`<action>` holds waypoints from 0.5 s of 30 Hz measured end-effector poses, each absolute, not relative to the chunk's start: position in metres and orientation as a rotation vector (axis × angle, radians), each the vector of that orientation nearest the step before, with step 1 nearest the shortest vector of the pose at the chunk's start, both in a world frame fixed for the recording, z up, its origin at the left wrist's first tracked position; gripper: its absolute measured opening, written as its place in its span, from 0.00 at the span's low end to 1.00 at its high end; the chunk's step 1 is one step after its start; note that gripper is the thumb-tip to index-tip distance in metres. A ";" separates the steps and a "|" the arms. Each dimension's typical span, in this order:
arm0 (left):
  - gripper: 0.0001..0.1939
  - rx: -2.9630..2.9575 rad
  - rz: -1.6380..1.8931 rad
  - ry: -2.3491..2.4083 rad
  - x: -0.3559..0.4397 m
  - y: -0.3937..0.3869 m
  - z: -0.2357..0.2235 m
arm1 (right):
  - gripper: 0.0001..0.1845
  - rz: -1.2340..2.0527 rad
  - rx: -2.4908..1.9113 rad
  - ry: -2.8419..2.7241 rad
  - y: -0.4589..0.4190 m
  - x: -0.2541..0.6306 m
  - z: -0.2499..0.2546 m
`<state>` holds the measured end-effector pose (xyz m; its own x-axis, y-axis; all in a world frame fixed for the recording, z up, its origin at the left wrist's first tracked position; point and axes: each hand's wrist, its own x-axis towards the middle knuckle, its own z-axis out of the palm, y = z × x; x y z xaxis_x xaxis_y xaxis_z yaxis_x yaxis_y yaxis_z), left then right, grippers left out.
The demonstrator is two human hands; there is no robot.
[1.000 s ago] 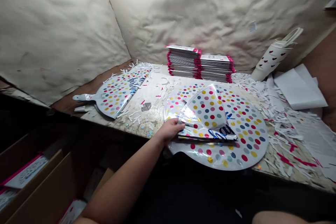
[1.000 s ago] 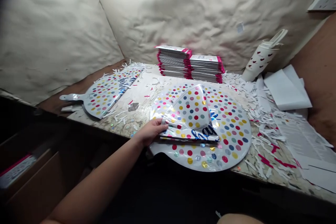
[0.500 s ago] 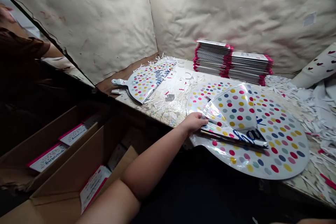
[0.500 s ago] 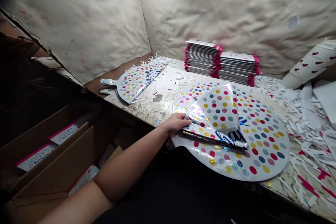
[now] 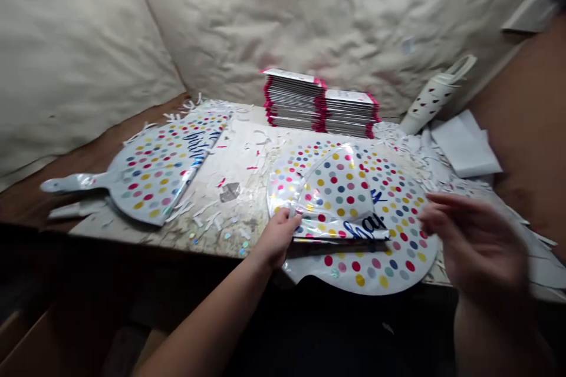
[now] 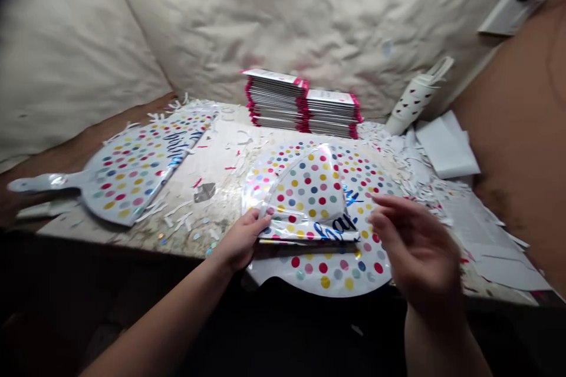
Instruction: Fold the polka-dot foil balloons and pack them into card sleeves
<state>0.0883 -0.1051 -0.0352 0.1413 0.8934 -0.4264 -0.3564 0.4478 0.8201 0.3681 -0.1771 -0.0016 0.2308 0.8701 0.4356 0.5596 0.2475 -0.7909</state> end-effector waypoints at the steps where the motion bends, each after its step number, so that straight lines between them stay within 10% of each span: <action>1: 0.09 0.609 0.984 1.065 0.088 -0.103 -0.033 | 0.20 0.380 -1.502 -1.513 -0.160 0.366 -0.002; 15: 0.07 0.652 0.973 1.092 0.093 -0.097 -0.010 | 0.27 -0.199 -1.417 -2.326 -0.107 0.298 -0.040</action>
<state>0.0934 -0.0968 -0.0095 0.1407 0.8935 -0.4265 -0.3210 0.4487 0.8341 0.2977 -0.1073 -0.0399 -0.4006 0.8182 0.4124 0.8763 0.4736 -0.0883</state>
